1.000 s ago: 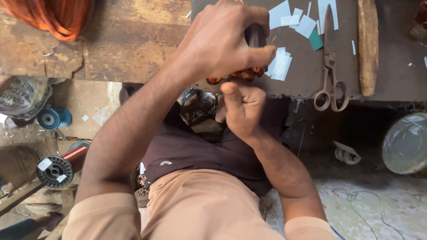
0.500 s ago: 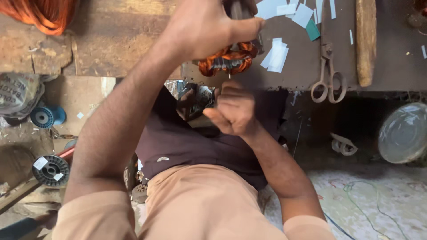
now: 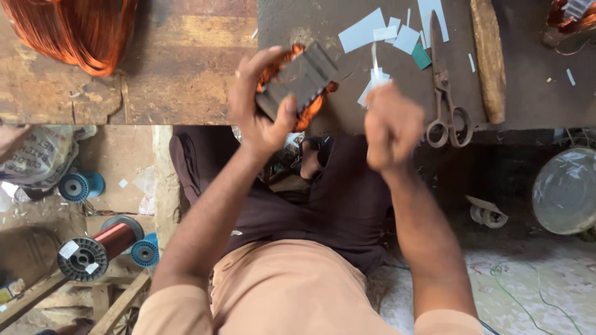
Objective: The person is winding copper wire around a laminated metal core, likely a transformer or motor stator. They use their hands to wrap the wire and a red-handled screwdriver to push the coils into the slots. The person also inserts small white paper strips between the windings.
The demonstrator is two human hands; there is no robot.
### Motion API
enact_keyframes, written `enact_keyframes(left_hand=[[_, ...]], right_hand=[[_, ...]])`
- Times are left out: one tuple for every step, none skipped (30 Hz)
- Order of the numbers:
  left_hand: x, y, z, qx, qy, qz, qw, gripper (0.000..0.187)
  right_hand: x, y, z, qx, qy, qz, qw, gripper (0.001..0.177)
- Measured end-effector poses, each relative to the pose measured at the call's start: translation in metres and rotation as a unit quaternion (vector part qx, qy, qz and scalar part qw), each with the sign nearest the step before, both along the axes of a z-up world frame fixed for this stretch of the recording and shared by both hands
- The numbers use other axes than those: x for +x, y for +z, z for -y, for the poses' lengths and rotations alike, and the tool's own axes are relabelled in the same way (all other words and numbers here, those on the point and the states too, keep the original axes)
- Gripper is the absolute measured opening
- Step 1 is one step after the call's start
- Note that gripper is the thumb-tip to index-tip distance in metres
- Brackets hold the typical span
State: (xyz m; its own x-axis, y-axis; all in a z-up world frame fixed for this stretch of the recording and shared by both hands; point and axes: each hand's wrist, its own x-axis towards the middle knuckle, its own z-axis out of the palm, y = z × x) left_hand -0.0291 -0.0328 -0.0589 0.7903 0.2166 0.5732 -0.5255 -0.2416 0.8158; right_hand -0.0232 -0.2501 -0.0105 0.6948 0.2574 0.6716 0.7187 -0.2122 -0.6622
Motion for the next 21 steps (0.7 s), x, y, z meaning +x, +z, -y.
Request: enact_keyframes(left_hand=[[-0.002,-0.005,0.0,0.012,0.009,-0.002,1.0,0.064],[-0.007,-0.009,0.0,0.023,0.019,-0.006,1.0,0.068],[-0.01,-0.012,-0.001,0.035,0.029,-0.01,0.999,0.073],[-0.014,-0.013,-0.003,0.038,0.019,-0.017,0.999,0.075],[-0.017,-0.014,-0.005,0.042,0.009,-0.025,0.999,0.078],[-0.014,-0.013,-0.006,0.047,0.007,-0.027,0.998,0.079],[-0.01,-0.013,-0.007,0.052,0.005,-0.03,0.998,0.08],[-0.012,-0.014,-0.007,0.057,0.013,-0.038,0.998,0.08],[-0.015,-0.016,-0.006,0.063,0.022,-0.046,0.997,0.079],[-0.014,-0.017,-0.006,0.067,0.029,-0.044,0.996,0.079],[-0.013,-0.019,-0.005,0.072,0.037,-0.043,0.996,0.078],[-0.013,-0.02,-0.004,0.077,0.041,-0.04,0.995,0.077],[-0.013,-0.021,-0.003,0.07,0.036,-0.043,0.996,0.078],[-0.014,-0.022,-0.003,0.063,0.033,-0.046,0.996,0.078],[-0.015,-0.022,-0.003,0.057,0.029,-0.048,0.997,0.078],[-0.014,-0.022,-0.003,0.063,0.028,-0.044,0.997,0.076],[-0.013,-0.022,-0.003,0.069,0.028,-0.04,0.996,0.075],[-0.012,-0.021,-0.003,0.074,0.03,-0.037,0.996,0.073],[-0.011,-0.02,-0.004,0.069,0.024,-0.034,0.997,0.075],[-0.011,-0.018,-0.005,0.066,0.02,-0.034,0.997,0.077],[-0.012,-0.015,-0.007,0.064,0.016,-0.034,0.997,0.079]], right_hand=[[0.019,0.0,-0.002,-0.01,-0.011,-0.02,1.0,0.027],[0.031,0.003,-0.005,-0.022,-0.022,-0.042,0.999,0.028],[0.035,0.007,-0.006,-0.064,-0.037,-0.004,0.997,0.019],[0.04,0.013,-0.008,-0.107,-0.05,0.034,0.992,0.012],[0.044,0.018,-0.01,-0.15,-0.063,0.071,0.984,0.008],[0.039,0.021,-0.014,-0.155,-0.081,0.044,0.984,0.01],[0.026,0.021,-0.017,-0.16,-0.099,0.016,0.982,0.018],[0.013,0.02,-0.019,-0.166,-0.113,-0.017,0.979,0.026],[0.004,0.018,-0.021,-0.155,-0.114,-0.049,0.98,0.029],[-0.004,0.015,-0.024,-0.142,-0.117,-0.078,0.98,0.032],[-0.008,0.011,-0.028,-0.13,-0.118,-0.107,0.979,0.036],[-0.009,0.006,-0.032,-0.131,-0.14,-0.095,0.977,0.032],[-0.011,0.001,-0.037,-0.133,-0.161,-0.083,0.974,0.029],[-0.012,-0.003,-0.039,-0.134,-0.182,-0.07,0.972,0.026],[-0.013,-0.005,-0.039,-0.127,-0.183,-0.078,0.972,0.025],[-0.013,-0.006,-0.039,-0.12,-0.182,-0.086,0.972,0.024],[-0.013,-0.007,-0.041,-0.112,-0.181,-0.093,0.973,0.023],[-0.012,-0.007,-0.04,-0.11,-0.17,-0.099,0.974,0.023],[-0.012,-0.006,-0.037,-0.107,-0.16,-0.104,0.976,0.024],[-0.013,-0.005,-0.036,-0.104,-0.147,-0.112,0.977,0.024],[-0.015,-0.004,-0.033,-0.1,-0.149,-0.128,0.975,0.026]])
